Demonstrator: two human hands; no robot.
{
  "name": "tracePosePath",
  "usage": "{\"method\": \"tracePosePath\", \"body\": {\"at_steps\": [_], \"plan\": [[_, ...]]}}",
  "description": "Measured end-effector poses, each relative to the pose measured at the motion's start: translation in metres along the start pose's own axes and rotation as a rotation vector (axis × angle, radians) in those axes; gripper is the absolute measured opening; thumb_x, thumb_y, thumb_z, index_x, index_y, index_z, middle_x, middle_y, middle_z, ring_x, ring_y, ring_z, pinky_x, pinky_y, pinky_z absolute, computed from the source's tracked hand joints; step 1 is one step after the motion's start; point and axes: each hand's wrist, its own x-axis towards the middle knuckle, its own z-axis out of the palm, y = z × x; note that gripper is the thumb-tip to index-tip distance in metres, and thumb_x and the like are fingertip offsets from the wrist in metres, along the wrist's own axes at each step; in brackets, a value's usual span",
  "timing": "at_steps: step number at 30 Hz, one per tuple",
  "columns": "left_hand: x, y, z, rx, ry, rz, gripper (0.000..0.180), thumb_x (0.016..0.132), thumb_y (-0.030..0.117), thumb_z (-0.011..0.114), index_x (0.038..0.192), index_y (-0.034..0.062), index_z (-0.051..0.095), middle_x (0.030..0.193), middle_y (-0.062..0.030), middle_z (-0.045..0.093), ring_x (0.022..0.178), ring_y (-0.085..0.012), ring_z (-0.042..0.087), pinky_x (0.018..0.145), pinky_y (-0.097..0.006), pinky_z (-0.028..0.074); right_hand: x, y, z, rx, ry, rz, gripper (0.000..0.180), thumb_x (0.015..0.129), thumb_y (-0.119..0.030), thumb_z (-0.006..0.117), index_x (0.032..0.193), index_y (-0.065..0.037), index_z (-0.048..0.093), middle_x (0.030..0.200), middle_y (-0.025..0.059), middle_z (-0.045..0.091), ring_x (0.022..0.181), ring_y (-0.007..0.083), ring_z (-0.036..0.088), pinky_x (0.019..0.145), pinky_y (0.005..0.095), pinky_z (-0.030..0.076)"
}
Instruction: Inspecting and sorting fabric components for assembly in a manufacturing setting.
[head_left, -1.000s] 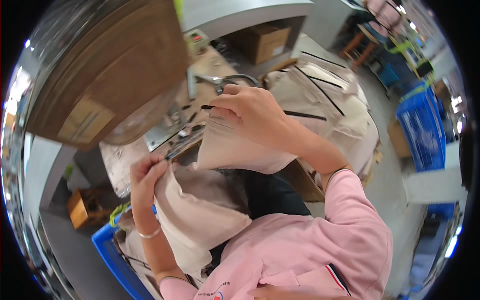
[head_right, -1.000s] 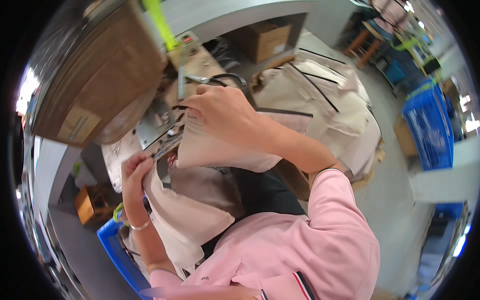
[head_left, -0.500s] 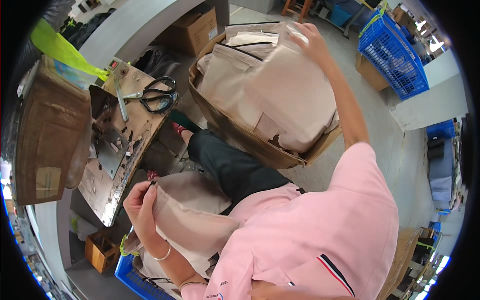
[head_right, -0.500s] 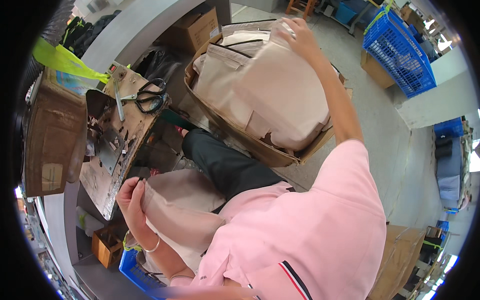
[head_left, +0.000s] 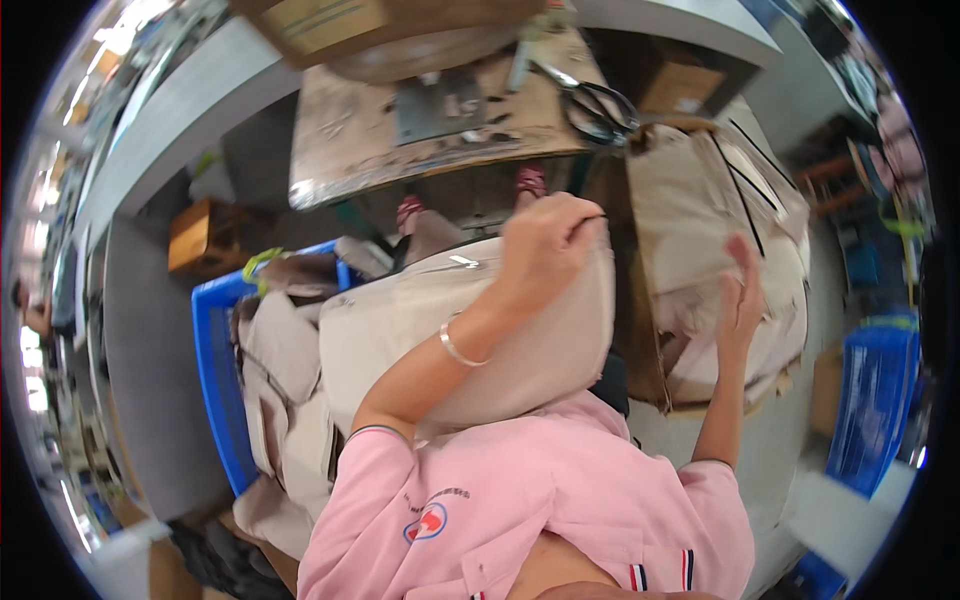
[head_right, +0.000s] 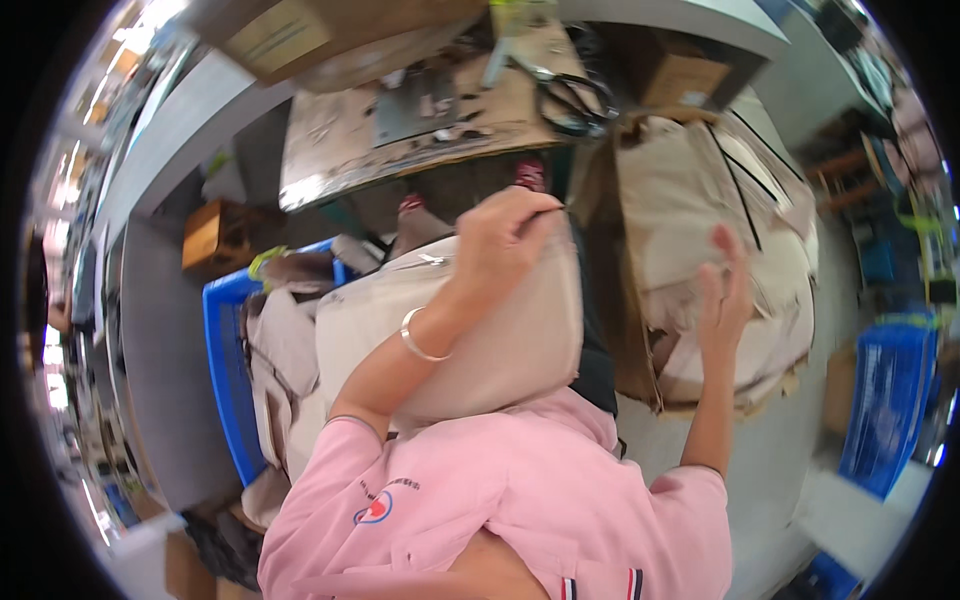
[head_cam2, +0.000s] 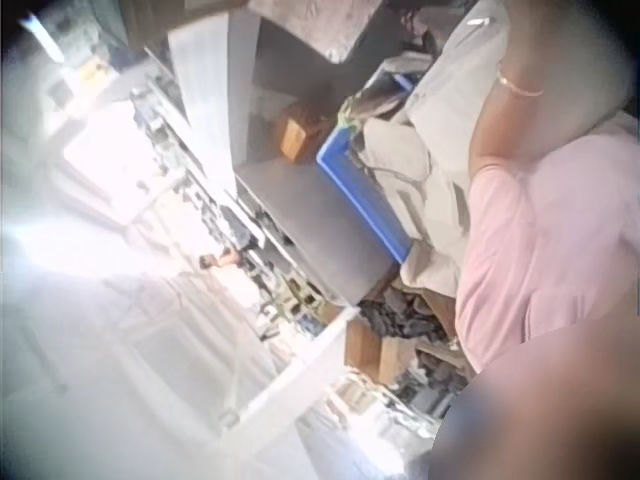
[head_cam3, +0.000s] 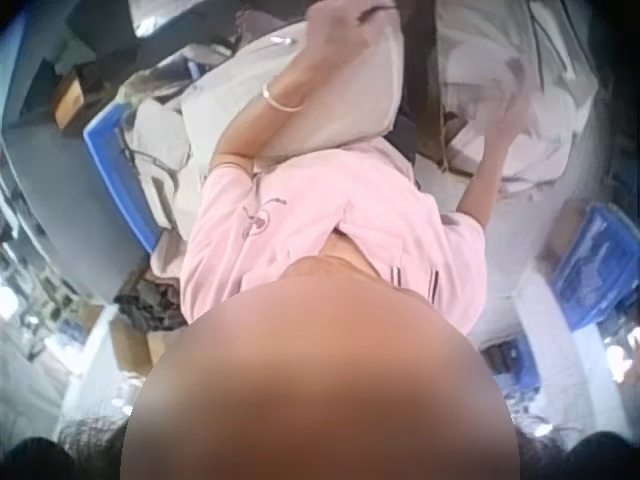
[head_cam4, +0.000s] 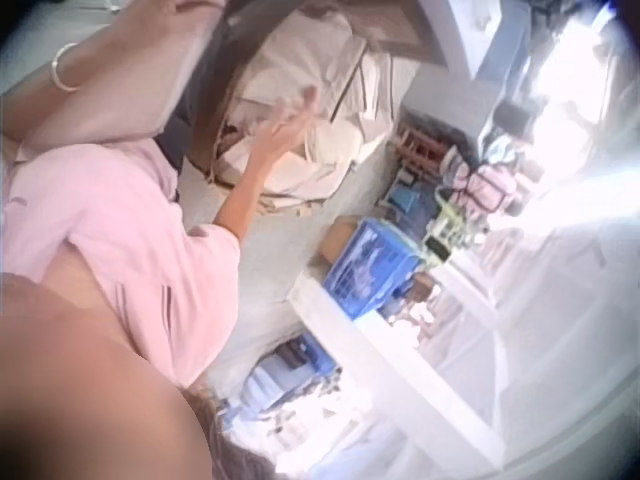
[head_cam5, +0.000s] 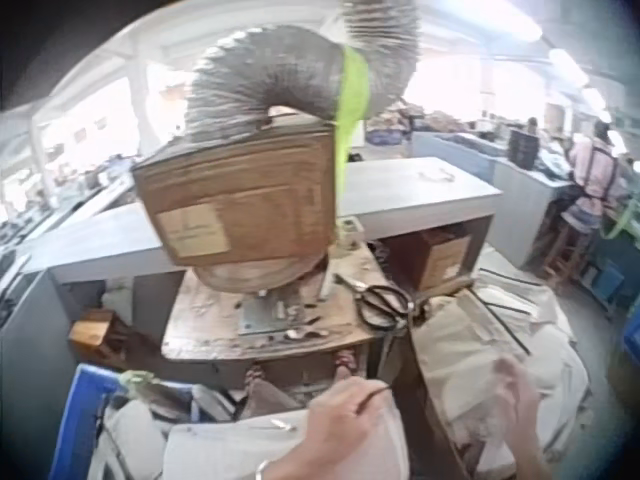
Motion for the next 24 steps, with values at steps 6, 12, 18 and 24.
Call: {"method": "tracePosePath", "body": {"at_steps": [6,12,18,24], "plan": [[-0.015,-0.013,-0.023,-0.196,-0.003,-0.021,0.017,0.085,0.004,0.070,0.102,0.0018,0.070,0.093,-0.0124,0.070,0.083,-0.0267,0.066,0.076,-0.033,0.053,0.009,-0.107,0.098,0.707,-0.777,0.283,0.026,0.096,-0.012,0.064,0.118,0.001,0.067,0.100,-0.0012,0.068,0.094,0.0067,0.059,0.083,0.0248,0.049],[-0.078,-0.086,-0.122,-0.125,-0.239,-0.229,0.020,0.098,0.015,0.062,0.107,-0.0018,0.068,0.093,-0.0088,0.069,0.084,-0.0138,0.065,0.074,-0.029,0.051,0.034,-0.100,0.083,0.472,-0.642,0.167,0.015,0.096,-0.010,0.064,0.105,-0.001,0.071,0.086,-0.0062,0.066,0.080,0.0029,0.054,0.071,0.0219,0.046],[-0.146,-0.125,-0.166,-0.097,-0.264,-0.546,0.015,0.091,0.007,0.067,0.103,-0.0021,0.069,0.088,-0.0053,0.068,0.077,-0.0116,0.061,0.070,-0.025,0.049,0.040,-0.070,0.071,0.364,-0.623,0.201,0.016,0.096,-0.012,0.065,0.105,-0.002,0.072,0.095,-0.0060,0.068,0.084,0.0024,0.056,0.077,0.0208,0.045],[-0.094,-0.052,-0.140,-0.221,-0.206,-0.266,0.014,0.085,0.004,0.070,0.098,0.0005,0.071,0.084,-0.0083,0.065,0.075,-0.0179,0.062,0.067,-0.028,0.048,0.054,-0.079,0.050,0.075,-0.063,0.020,0.040,0.097,-0.026,0.066,0.128,-0.002,0.062,0.114,0.0052,0.067,0.102,0.0160,0.061,0.090,0.0296,0.047]]}}
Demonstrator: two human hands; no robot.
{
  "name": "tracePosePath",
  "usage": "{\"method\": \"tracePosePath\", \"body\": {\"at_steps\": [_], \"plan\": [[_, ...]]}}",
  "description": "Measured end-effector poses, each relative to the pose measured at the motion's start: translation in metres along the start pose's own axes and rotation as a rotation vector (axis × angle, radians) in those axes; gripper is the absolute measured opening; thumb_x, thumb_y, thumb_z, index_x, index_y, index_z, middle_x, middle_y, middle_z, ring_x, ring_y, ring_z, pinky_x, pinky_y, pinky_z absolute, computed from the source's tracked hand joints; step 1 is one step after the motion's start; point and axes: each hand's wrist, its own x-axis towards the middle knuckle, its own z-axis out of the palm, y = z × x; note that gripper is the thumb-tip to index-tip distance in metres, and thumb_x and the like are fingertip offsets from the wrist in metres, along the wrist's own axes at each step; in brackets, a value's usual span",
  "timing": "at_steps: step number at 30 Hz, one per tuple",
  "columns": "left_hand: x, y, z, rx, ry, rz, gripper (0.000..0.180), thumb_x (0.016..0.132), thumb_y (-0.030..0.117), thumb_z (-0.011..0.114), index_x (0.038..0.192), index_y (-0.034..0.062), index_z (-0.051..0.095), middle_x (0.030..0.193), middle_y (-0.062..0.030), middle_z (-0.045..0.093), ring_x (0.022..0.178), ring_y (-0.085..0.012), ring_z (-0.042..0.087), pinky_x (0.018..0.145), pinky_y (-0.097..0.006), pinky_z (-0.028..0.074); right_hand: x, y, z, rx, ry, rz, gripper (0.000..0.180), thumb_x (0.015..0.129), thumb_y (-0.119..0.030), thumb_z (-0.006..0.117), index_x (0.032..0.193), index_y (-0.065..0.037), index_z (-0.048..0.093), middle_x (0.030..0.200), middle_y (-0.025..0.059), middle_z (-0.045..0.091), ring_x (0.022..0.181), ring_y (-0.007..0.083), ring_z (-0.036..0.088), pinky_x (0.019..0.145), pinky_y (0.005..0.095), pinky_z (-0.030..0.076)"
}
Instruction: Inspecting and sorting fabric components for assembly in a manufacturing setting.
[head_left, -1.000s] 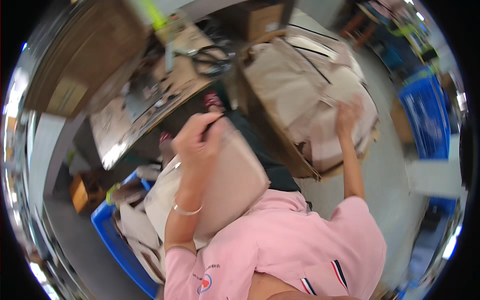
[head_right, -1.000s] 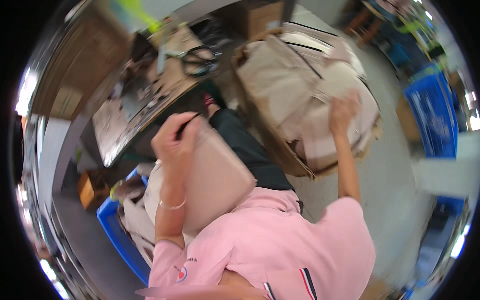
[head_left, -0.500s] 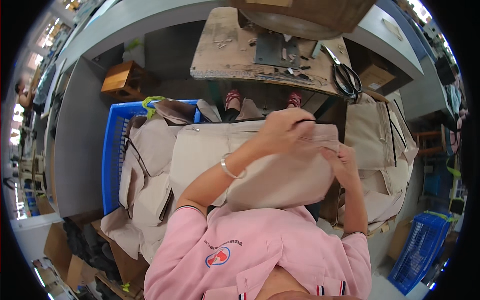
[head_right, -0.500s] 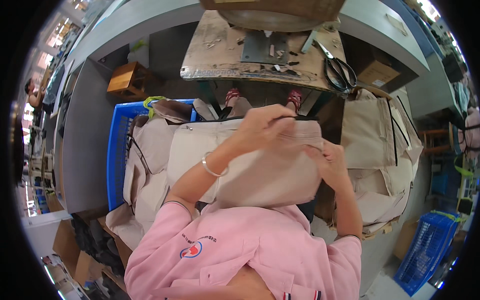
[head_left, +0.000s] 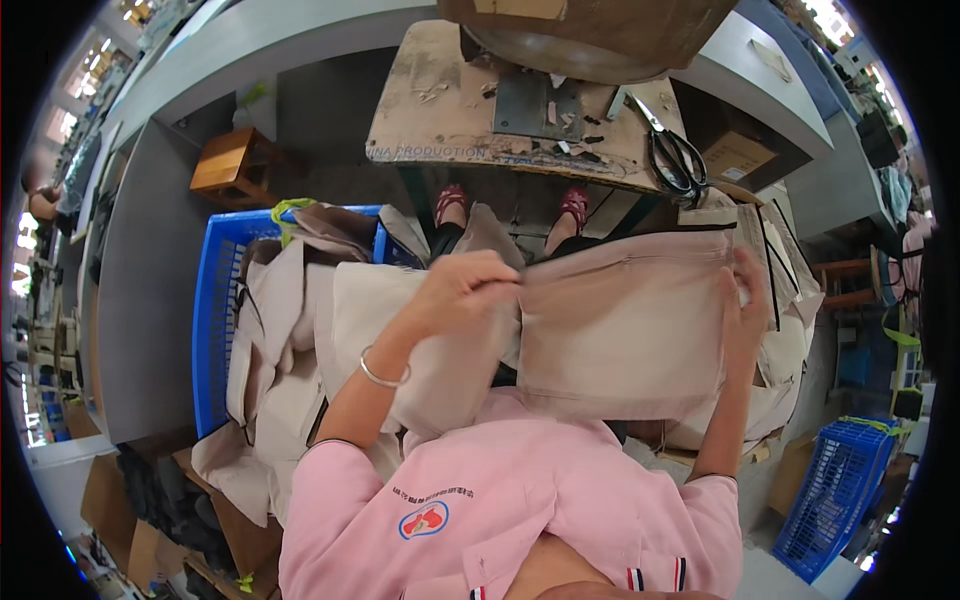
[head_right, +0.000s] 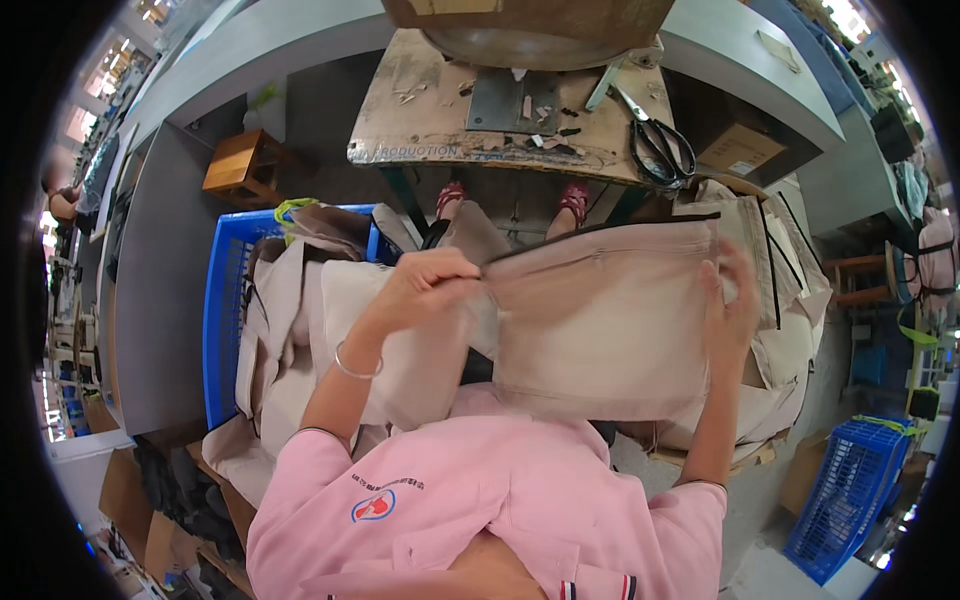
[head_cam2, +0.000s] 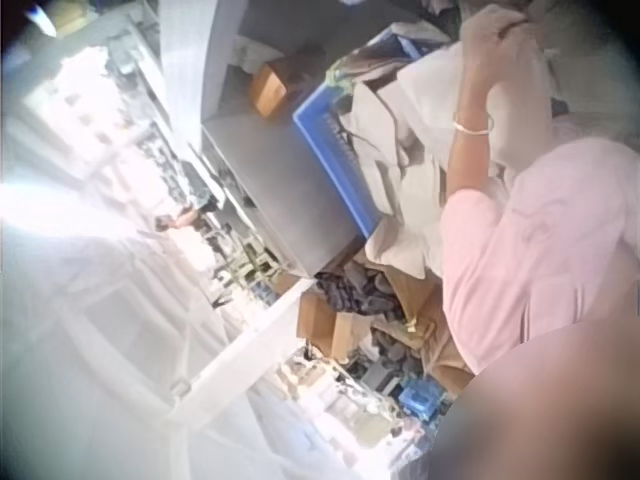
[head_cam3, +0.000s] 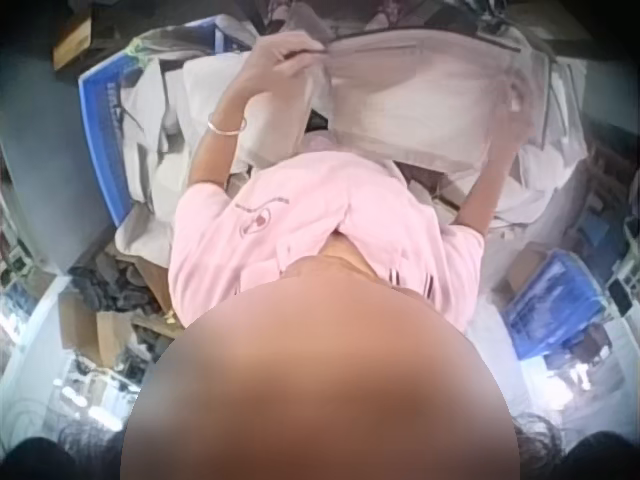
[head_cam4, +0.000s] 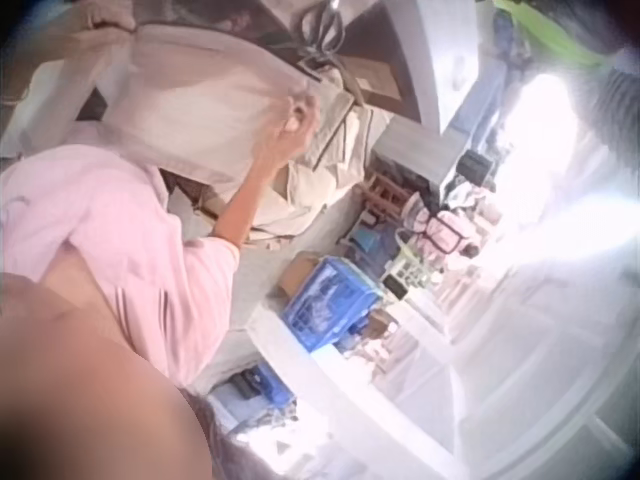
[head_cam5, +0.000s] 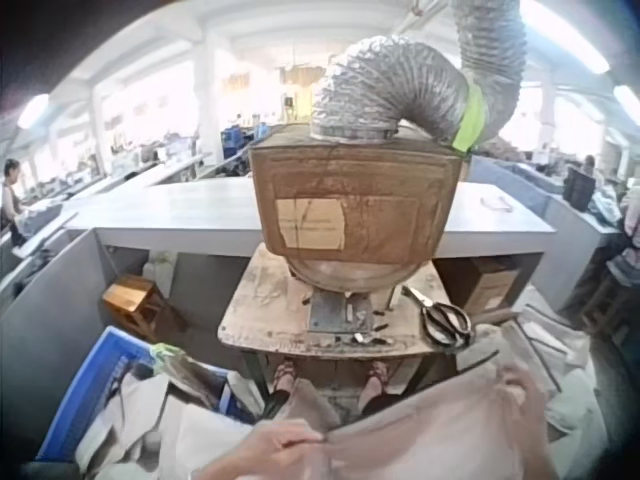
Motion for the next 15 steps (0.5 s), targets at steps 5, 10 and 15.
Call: {"method": "tracePosePath", "body": {"at_steps": [5,10,15], "plan": [[0.049,0.090,0.055,0.066,-0.301,0.407,0.014,0.084,0.006,0.072,0.098,0.0042,0.072,0.087,-0.0076,0.065,0.075,-0.0234,0.063,0.065,-0.032,0.049,0.014,-0.048,-0.010,-0.009,-0.095,-0.467,0.052,0.095,-0.030,0.067,0.135,0.001,0.056,0.125,0.0119,0.065,0.122,0.0283,0.058,0.107,0.0377,0.041],[0.087,0.096,0.031,0.096,-0.137,0.301,0.014,0.084,0.005,0.072,0.098,0.0028,0.072,0.085,-0.0063,0.066,0.073,-0.0189,0.063,0.064,-0.029,0.048,0.035,-0.071,0.029,0.160,-0.655,-0.430,0.039,0.085,-0.028,0.075,0.115,-0.003,0.070,0.103,0.0114,0.072,0.105,0.0290,0.064,0.104,0.0387,0.042],[0.119,0.070,-0.006,0.178,0.011,0.111,0.013,0.086,0.008,0.073,0.096,0.0004,0.072,0.077,-0.0014,0.064,0.068,-0.0090,0.056,0.062,-0.025,0.045,0.082,-0.083,0.078,0.088,-0.532,-0.463,0.024,0.080,-0.025,0.078,0.094,-0.006,0.076,0.092,0.0093,0.073,0.089,0.0283,0.062,0.090,0.0367,0.043]]}}
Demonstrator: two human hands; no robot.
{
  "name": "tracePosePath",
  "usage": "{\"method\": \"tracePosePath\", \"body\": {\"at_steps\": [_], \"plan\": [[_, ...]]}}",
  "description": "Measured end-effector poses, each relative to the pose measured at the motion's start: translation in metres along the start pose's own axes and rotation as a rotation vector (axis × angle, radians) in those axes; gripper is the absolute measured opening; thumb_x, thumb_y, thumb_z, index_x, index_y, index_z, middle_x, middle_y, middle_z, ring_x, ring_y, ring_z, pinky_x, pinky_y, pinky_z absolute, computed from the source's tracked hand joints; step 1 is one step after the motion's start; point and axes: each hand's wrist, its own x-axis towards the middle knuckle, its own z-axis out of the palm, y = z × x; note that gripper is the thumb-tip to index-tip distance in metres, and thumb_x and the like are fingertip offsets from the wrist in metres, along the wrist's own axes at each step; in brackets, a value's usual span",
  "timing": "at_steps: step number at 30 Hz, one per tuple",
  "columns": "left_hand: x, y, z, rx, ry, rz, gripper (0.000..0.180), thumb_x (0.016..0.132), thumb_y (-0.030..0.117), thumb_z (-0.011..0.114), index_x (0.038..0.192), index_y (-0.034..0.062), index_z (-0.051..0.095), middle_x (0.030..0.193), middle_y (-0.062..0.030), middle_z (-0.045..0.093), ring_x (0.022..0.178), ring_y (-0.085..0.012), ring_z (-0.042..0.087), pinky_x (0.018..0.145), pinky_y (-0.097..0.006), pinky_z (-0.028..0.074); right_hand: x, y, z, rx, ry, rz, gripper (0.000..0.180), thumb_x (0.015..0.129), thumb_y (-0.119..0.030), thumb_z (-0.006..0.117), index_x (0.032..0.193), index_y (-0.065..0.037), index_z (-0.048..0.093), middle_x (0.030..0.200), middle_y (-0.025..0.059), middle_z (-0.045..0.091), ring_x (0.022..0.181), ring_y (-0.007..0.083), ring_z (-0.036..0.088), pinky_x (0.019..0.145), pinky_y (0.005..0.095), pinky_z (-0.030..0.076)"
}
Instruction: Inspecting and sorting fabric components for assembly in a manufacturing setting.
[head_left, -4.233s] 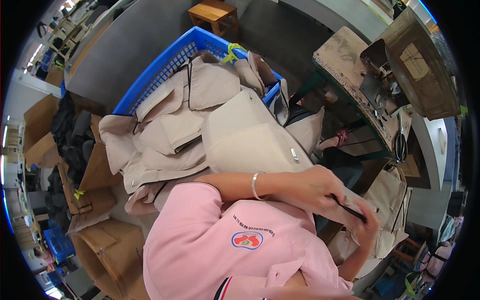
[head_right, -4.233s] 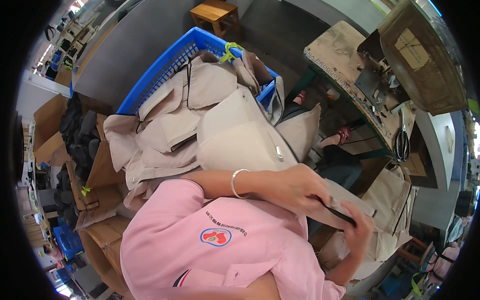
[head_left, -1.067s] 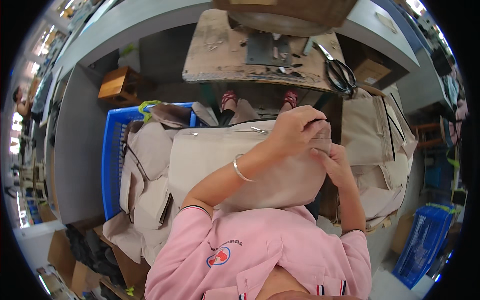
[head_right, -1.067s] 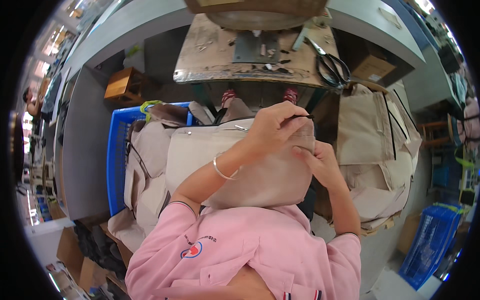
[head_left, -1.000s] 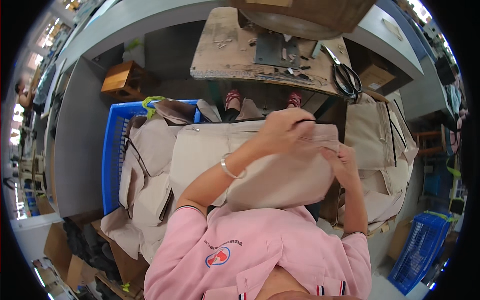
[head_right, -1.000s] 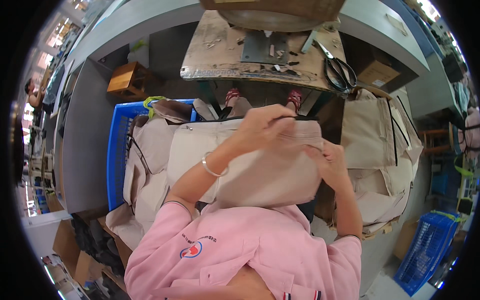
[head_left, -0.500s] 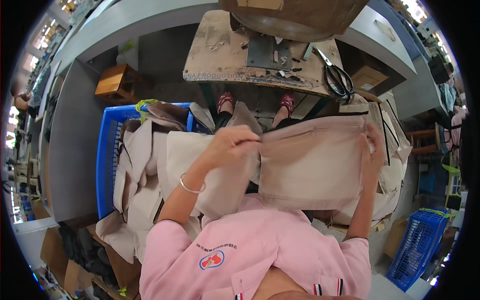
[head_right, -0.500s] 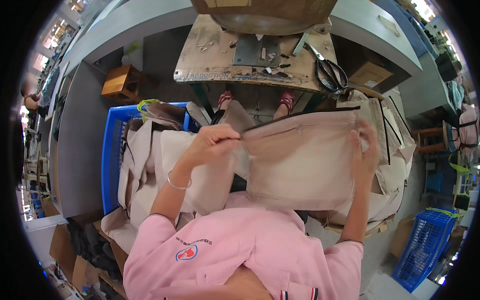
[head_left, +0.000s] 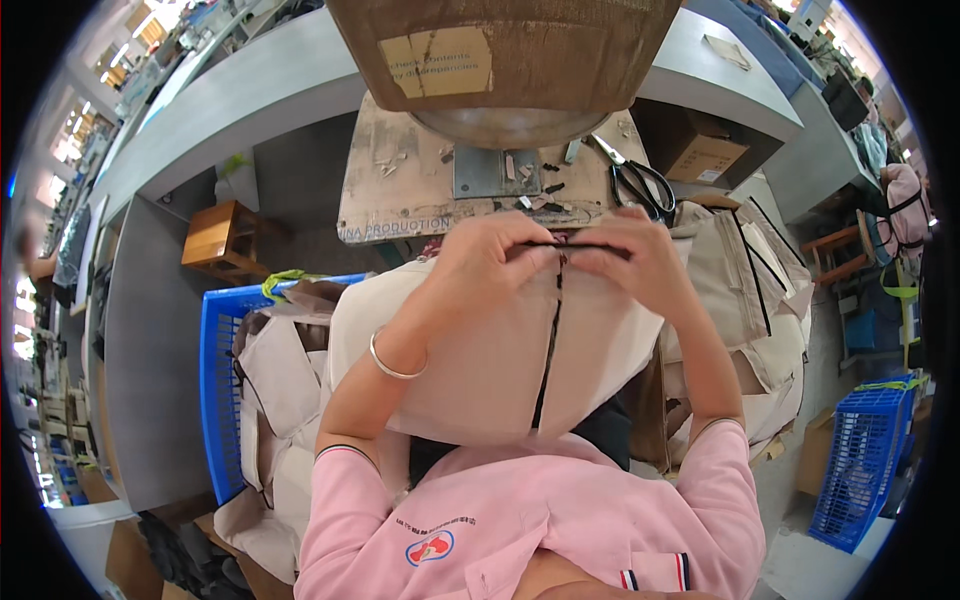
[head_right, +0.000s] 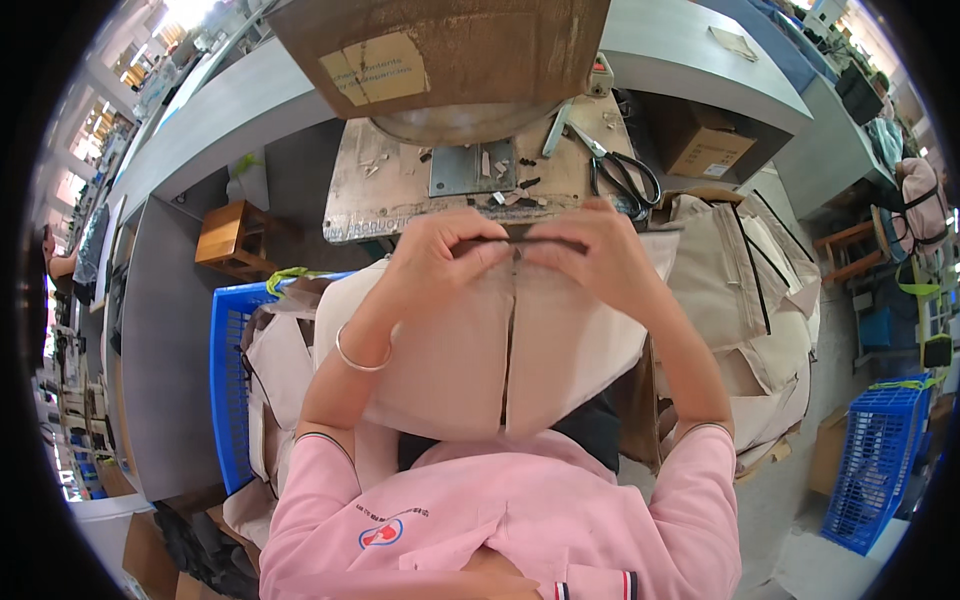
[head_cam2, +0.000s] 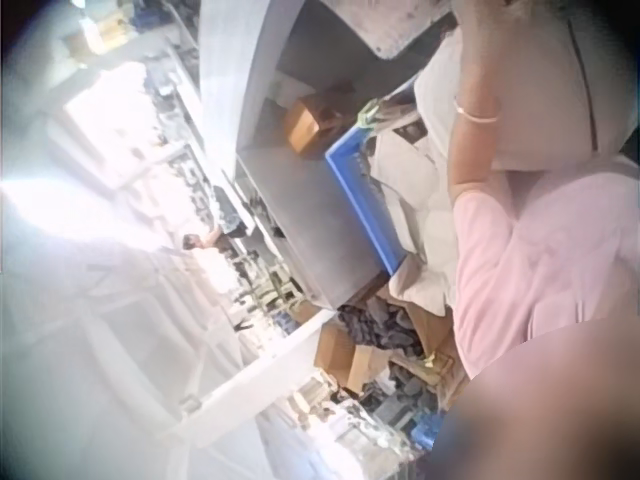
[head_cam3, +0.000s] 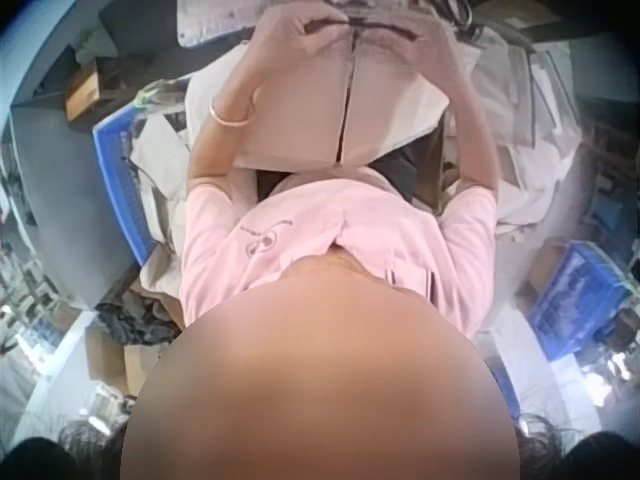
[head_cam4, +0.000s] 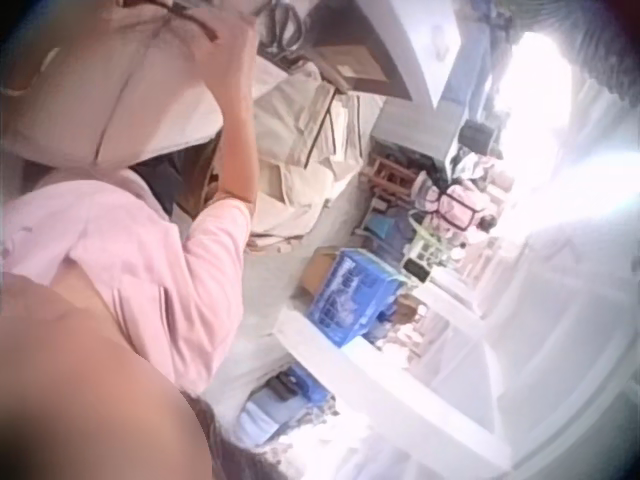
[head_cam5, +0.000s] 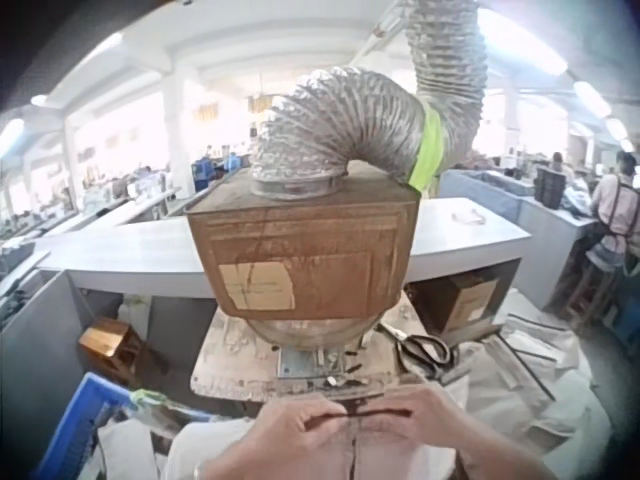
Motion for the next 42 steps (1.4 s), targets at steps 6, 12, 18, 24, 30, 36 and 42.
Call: {"method": "tracePosePath", "body": {"at_steps": [6,12,18,24,30,36,42], "plan": [[0.039,-0.046,-0.037,-0.129,-0.005,-0.217,0.012,0.090,0.012,0.070,0.093,0.0005,0.073,0.075,0.0066,0.061,0.067,-0.0017,0.049,0.060,-0.020,0.040,0.075,0.030,0.014,-0.039,0.042,-0.024,0.026,0.080,-0.025,0.077,0.094,-0.004,0.077,0.091,0.0114,0.073,0.086,0.0307,0.062,0.096,0.0355,0.042],[0.064,-0.074,-0.050,-0.477,0.051,-0.340,0.019,0.085,0.010,0.074,0.102,-0.0002,0.075,0.093,-0.0013,0.073,0.083,-0.0054,0.063,0.073,-0.022,0.050,0.104,0.047,0.031,0.269,0.073,-0.024,0.021,0.083,-0.018,0.077,0.096,-0.002,0.076,0.096,0.0089,0.074,0.091,0.0231,0.067,0.082,0.0365,0.051],[0.070,-0.065,-0.053,-0.446,0.135,-0.364,0.030,0.080,0.005,0.077,0.108,-0.0035,0.072,0.101,-0.0076,0.073,0.091,-0.0148,0.067,0.082,-0.027,0.053,0.107,0.042,0.027,0.381,0.042,0.129,0.021,0.084,-0.007,0.075,0.104,-0.001,0.073,0.094,0.0037,0.073,0.090,0.0128,0.066,0.076,0.0307,0.053],[0.074,-0.067,-0.055,-0.487,0.173,-0.351,0.034,0.077,0.005,0.078,0.109,-0.0044,0.070,0.107,-0.0102,0.071,0.097,-0.0175,0.066,0.086,-0.029,0.053,0.111,0.039,0.023,0.423,0.036,0.116,0.022,0.084,-0.005,0.073,0.106,0.001,0.071,0.094,0.0040,0.073,0.086,0.0120,0.065,0.075,0.0299,0.053],[0.075,-0.075,-0.054,-0.570,0.231,-0.317,0.032,0.078,-0.002,0.075,0.109,-0.0039,0.069,0.103,-0.0087,0.071,0.094,-0.0154,0.067,0.085,-0.026,0.054,0.108,0.046,0.029,0.353,0.111,0.089,0.024,0.084,-0.004,0.072,0.106,0.003,0.070,0.094,0.0062,0.073,0.085,0.0120,0.065,0.075,0.0305,0.053],[0.070,-0.084,-0.081,-0.562,0.428,-0.303,0.019,0.084,0.001,0.070,0.103,-0.0026,0.070,0.093,-0.0027,0.069,0.084,-0.0101,0.064,0.077,-0.024,0.053,0.101,0.038,0.016,-0.008,0.294,-0.064,0.024,0.081,-0.006,0.070,0.104,0.002,0.070,0.096,0.0073,0.072,0.084,0.0216,0.069,0.072,0.0326,0.053],[0.012,-0.078,-0.069,-0.421,0.011,-0.324,0.008,0.088,0.007,0.072,0.092,0.0002,0.072,0.081,0.0064,0.064,0.075,-0.0012,0.056,0.066,-0.017,0.043,0.030,-0.008,0.000,-0.588,0.360,-0.164,0.013,0.076,-0.010,0.069,0.089,-0.008,0.071,0.091,0.0034,0.065,0.073,0.0256,0.068,0.065,0.0352,0.053]]}}
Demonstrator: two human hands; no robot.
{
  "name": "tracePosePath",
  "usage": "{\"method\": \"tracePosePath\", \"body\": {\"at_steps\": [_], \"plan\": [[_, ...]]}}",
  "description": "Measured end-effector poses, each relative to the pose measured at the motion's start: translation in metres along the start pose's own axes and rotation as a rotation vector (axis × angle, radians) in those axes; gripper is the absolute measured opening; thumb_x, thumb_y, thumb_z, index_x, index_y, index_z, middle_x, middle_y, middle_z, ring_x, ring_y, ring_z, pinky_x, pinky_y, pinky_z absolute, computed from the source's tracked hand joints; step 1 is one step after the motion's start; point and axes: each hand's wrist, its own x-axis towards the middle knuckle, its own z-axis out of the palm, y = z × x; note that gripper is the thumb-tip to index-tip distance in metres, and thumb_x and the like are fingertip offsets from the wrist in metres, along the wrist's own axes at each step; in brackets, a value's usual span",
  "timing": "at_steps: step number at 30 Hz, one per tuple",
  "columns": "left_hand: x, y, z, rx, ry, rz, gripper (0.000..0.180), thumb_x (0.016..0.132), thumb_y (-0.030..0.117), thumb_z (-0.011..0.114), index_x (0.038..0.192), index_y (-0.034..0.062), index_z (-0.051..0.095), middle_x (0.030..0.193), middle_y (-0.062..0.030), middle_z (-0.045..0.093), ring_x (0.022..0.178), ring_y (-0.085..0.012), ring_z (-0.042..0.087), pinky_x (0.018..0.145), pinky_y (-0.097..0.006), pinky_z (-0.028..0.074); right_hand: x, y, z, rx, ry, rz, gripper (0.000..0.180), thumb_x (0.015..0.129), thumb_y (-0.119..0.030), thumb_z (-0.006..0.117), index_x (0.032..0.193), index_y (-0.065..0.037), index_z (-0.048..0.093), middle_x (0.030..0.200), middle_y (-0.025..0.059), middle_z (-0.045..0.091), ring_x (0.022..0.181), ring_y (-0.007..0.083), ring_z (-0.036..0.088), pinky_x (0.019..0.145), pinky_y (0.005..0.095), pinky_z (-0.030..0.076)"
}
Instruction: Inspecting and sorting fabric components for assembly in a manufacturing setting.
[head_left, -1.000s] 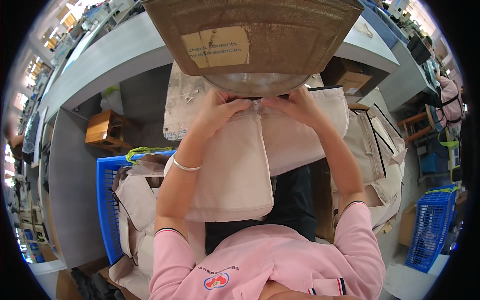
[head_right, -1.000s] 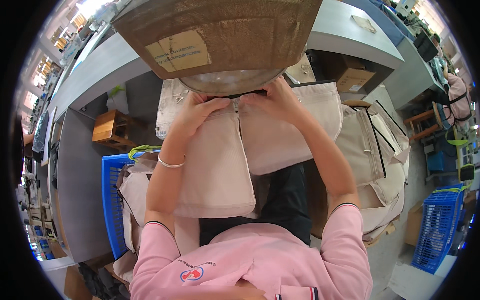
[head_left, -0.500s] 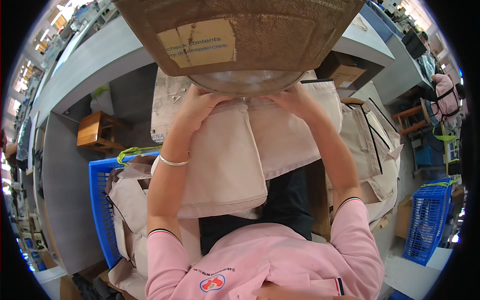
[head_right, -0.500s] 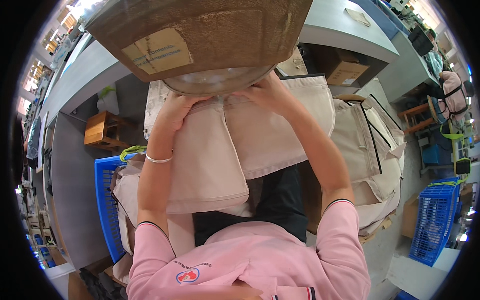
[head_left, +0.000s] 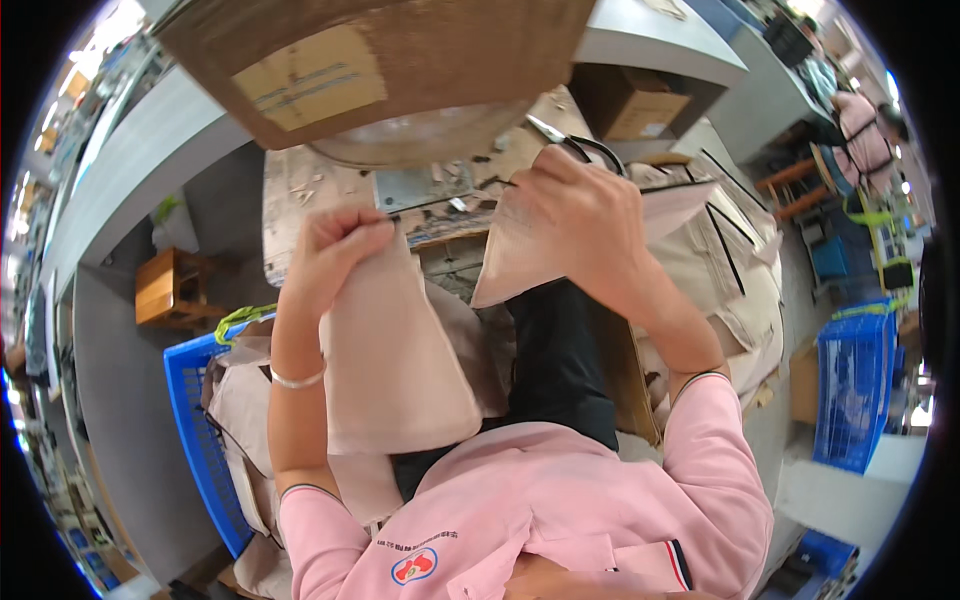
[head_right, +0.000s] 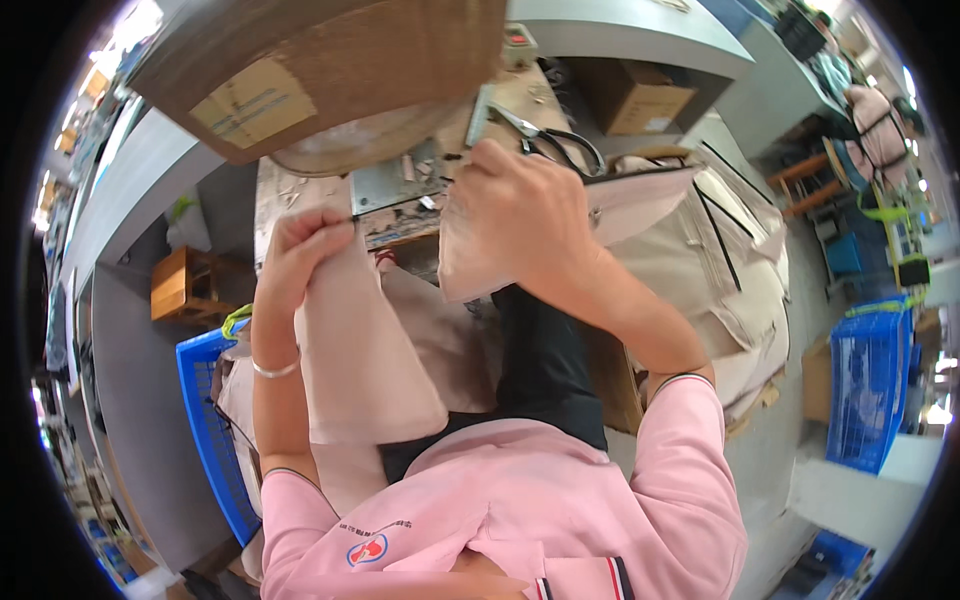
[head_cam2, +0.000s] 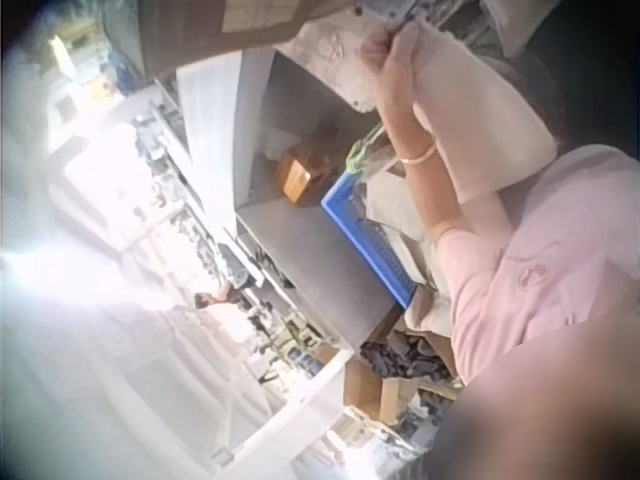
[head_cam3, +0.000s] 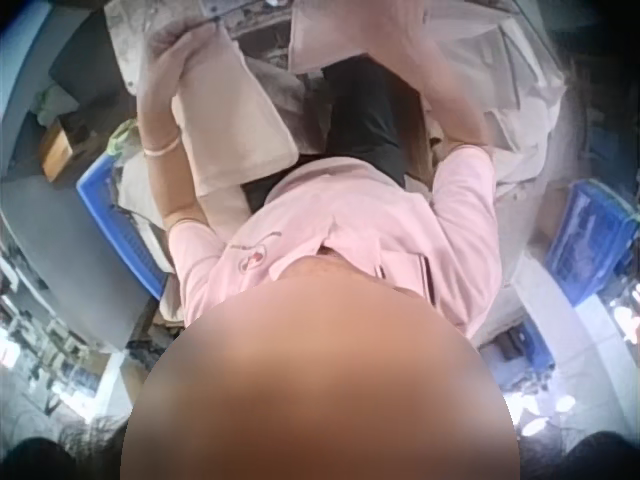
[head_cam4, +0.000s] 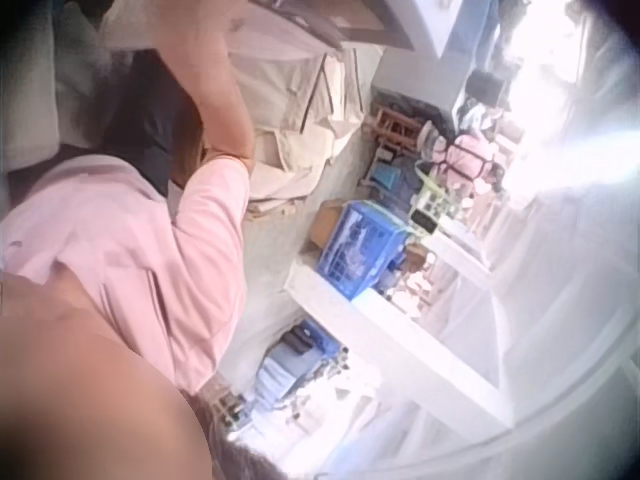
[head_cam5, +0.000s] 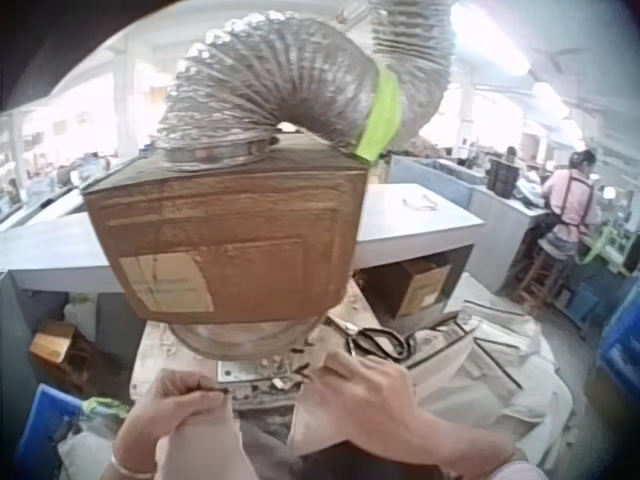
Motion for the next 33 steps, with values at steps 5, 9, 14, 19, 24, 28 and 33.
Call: {"method": "tracePosePath", "body": {"at_steps": [5,9,14,19,24,28,33], "plan": [[-0.036,-0.002,0.040,0.066,-0.022,-0.006,0.018,0.087,0.011,0.075,0.099,-0.0019,0.073,0.083,0.0052,0.065,0.074,-0.0016,0.053,0.066,-0.018,0.043,-0.042,0.048,-0.042,-0.291,0.033,0.107,0.011,0.082,-0.012,0.067,0.091,-0.013,0.072,0.091,0.0035,0.065,0.071,0.0284,0.067,0.064,0.0402,0.052],[-0.043,-0.003,0.064,0.272,0.103,0.114,0.020,0.085,0.012,0.075,0.099,-0.0027,0.073,0.081,0.0005,0.068,0.073,-0.0045,0.057,0.066,-0.021,0.047,-0.068,0.160,-0.084,-0.619,0.050,0.411,0.019,0.096,-0.029,0.061,0.107,-0.020,0.074,0.105,0.0082,0.072,0.089,0.0345,0.070,0.075,0.0434,0.055],[-0.039,-0.008,0.129,0.236,0.234,0.303,0.018,0.082,0.009,0.074,0.095,-0.0028,0.074,0.088,-0.0092,0.073,0.080,-0.0153,0.067,0.073,-0.029,0.053,-0.106,0.196,-0.117,-0.779,0.141,0.277,0.044,0.093,-0.034,0.067,0.131,-0.011,0.063,0.128,0.0125,0.064,0.120,0.0318,0.059,0.101,0.0394,0.047],[-0.041,0.000,0.199,0.238,0.161,0.561,0.016,0.083,0.011,0.071,0.094,0.0009,0.073,0.086,-0.0140,0.069,0.078,-0.0294,0.067,0.070,-0.035,0.052,-0.131,0.068,-0.060,0.636,-0.412,0.384,0.044,0.087,-0.001,0.068,0.131,0.000,0.060,0.126,0.0076,0.065,0.113,0.0160,0.060,0.099,0.0317,0.046],[-0.058,-0.030,0.181,0.272,0.126,0.587,0.019,0.086,0.013,0.069,0.102,0.0023,0.071,0.091,-0.0128,0.068,0.082,-0.0282,0.066,0.073,-0.035,0.051,-0.131,0.018,-0.023,0.991,-0.634,0.586,0.022,0.088,-0.001,0.068,0.110,0.003,0.071,0.100,0.0015,0.070,0.093,0.0069,0.061,0.082,0.0240,0.049],[-0.101,-0.070,0.107,0.495,0.184,0.355,0.021,0.089,0.018,0.069,0.102,0.0014,0.071,0.091,-0.0117,0.069,0.080,-0.0256,0.064,0.072,-0.035,0.050,-0.140,0.052,-0.035,0.730,-0.467,0.682,0.020,0.090,-0.011,0.071,0.106,0.000,0.072,0.096,0.0015,0.071,0.084,0.0084,0.062,0.078,0.0260,0.049],[-0.150,-0.084,0.065,0.363,0.143,0.003,0.020,0.091,0.019,0.068,0.097,0.0005,0.071,0.082,-0.0095,0.067,0.070,-0.0164,0.061,0.068,-0.031,0.051,-0.156,0.078,-0.055,0.679,-0.190,0.951,0.028,0.090,-0.019,0.074,0.110,0.000,0.072,0.100,0.0043,0.066,0.087,0.0123,0.060,0.081,0.0288,0.048]]}}
